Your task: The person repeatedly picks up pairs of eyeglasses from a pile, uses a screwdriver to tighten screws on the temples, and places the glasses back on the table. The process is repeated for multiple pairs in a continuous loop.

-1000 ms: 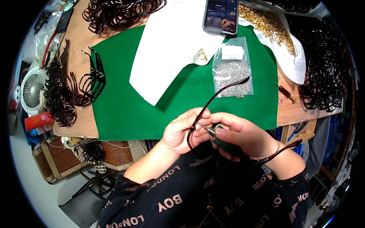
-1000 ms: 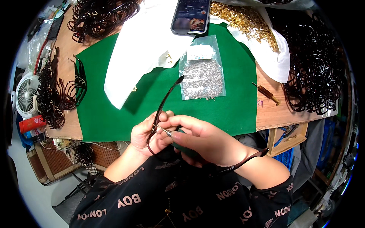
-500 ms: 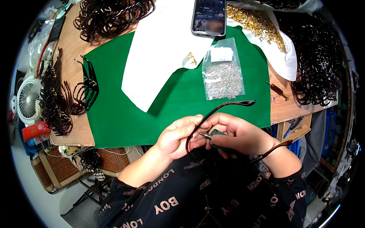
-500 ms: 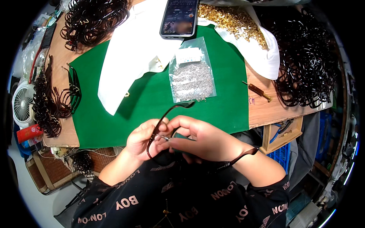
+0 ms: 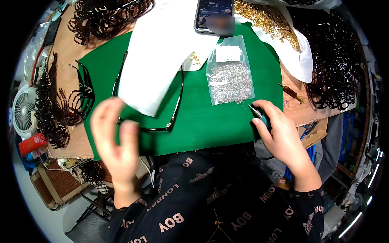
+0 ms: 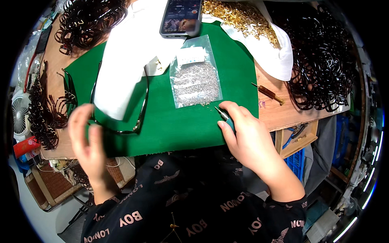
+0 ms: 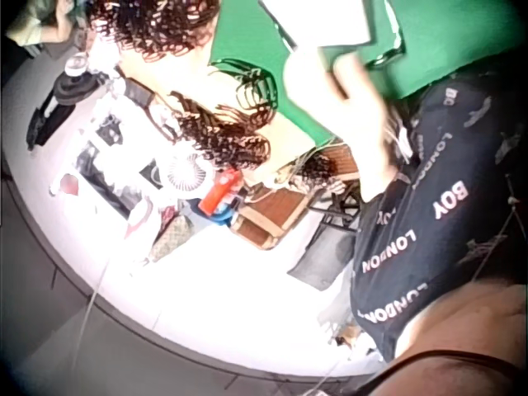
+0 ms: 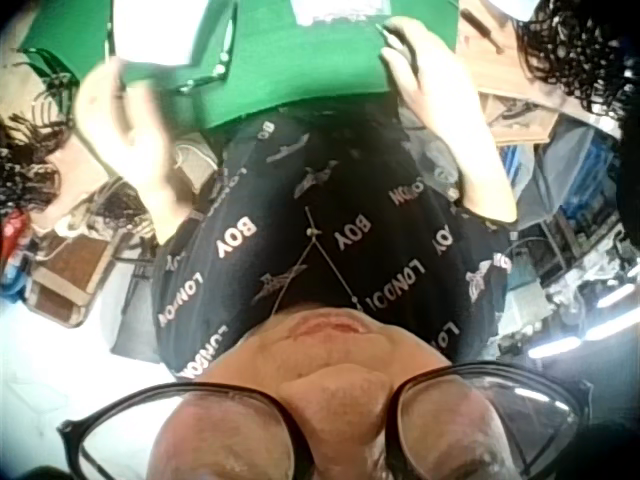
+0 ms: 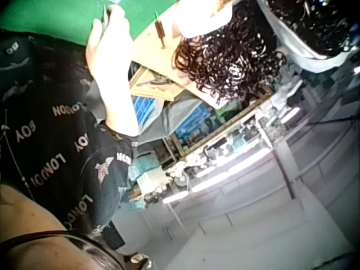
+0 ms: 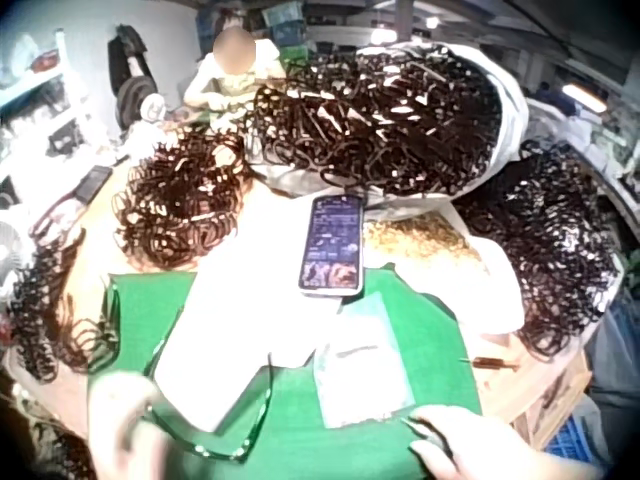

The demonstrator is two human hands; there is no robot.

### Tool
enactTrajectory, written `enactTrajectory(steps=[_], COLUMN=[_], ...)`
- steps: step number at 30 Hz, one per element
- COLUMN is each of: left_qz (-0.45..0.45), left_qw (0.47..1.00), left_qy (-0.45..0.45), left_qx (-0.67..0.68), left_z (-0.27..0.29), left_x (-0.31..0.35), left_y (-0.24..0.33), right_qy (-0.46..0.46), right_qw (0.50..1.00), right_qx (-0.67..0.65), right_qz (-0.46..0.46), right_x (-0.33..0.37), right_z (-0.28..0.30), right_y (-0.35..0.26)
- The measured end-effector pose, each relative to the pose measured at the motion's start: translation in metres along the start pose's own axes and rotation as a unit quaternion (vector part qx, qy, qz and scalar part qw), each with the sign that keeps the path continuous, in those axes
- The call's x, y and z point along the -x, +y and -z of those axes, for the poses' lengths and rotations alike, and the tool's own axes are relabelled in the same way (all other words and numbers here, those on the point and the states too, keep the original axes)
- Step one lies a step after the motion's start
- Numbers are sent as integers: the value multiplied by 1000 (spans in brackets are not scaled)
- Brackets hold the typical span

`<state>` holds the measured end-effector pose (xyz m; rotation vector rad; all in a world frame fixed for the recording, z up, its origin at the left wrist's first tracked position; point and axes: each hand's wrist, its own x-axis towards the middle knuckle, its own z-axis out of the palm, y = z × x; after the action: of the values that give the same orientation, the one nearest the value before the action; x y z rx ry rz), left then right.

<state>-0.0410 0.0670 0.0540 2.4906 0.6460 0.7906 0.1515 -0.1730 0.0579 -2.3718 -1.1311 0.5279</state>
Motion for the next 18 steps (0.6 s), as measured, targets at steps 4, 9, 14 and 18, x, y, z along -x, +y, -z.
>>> enactTrajectory(steps=[4,9,14,18], left_qz=[-36,-83,42,18], left_qw=[966,975,937,707], left_qy=[-241,-198,188,75], left_qx=[-88,-48,290,703], left_z=[-26,5,71,68], left_x=[1,-4,28,12], left_y=[35,30,-11,-17], right_qy=[-15,-23,-42,-38], right_qw=[1000,995,992,992], right_qx=[7,92,115,115], right_qz=[13,23,24,33], right_x=[4,5,7,7], right_z=[-3,-4,-1,-3], right_y=[-3,-9,-10,-8])
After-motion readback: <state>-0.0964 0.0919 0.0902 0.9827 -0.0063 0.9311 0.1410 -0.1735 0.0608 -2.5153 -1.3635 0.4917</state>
